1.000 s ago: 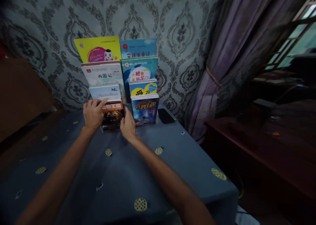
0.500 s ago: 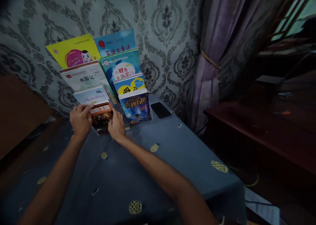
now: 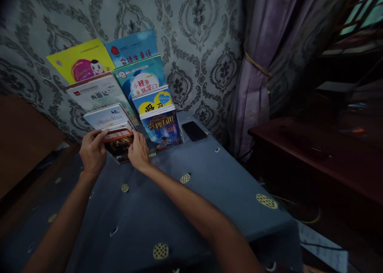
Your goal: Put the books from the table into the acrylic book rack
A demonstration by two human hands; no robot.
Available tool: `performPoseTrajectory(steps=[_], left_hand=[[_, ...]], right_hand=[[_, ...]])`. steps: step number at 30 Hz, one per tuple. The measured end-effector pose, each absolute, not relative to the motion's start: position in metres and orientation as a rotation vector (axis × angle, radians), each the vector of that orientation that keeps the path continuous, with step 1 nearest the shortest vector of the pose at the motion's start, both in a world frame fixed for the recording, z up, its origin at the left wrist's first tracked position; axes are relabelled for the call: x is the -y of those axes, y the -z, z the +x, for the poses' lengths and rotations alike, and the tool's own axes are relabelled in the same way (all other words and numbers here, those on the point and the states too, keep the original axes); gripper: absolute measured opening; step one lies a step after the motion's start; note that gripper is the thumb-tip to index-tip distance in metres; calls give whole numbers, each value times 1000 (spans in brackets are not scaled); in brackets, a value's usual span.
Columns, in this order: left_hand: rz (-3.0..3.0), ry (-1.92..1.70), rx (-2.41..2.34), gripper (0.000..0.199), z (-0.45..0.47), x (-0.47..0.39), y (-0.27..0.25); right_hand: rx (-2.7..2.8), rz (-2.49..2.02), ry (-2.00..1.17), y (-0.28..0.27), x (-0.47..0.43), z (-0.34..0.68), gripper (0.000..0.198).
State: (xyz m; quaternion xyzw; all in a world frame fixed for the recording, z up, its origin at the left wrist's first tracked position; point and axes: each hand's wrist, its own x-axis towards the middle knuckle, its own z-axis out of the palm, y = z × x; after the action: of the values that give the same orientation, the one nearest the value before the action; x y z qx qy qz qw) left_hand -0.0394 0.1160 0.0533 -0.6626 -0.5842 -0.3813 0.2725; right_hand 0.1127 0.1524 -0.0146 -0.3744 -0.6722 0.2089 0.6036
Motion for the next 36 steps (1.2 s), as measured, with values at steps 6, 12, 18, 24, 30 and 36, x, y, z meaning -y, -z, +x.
performPoseTrajectory(steps=[6, 12, 18, 24, 30, 36], left_hand=[[-1825, 1021, 1519, 48, -41, -107, -52], [-1841, 1064, 1538, 48, -41, -105, -51], [-1757, 1272, 1679, 51, -58, -117, -46], [-1732, 1353, 1724, 49, -66, -114, -43], [-1796, 1533, 1753, 47, -64, -105, -46], [-1791, 1966, 1744, 35, -75, -113, -52]], right_hand=[[1565, -849, -481, 13, -150, 115, 62], [1561, -830, -470, 14, -152, 116, 61], [1561, -796, -436, 15, -156, 117, 59], [1582, -807, -445, 17, -155, 116, 58], [1599, -807, -440, 19, -155, 115, 59], [1595, -804, -422, 23, -158, 113, 60]])
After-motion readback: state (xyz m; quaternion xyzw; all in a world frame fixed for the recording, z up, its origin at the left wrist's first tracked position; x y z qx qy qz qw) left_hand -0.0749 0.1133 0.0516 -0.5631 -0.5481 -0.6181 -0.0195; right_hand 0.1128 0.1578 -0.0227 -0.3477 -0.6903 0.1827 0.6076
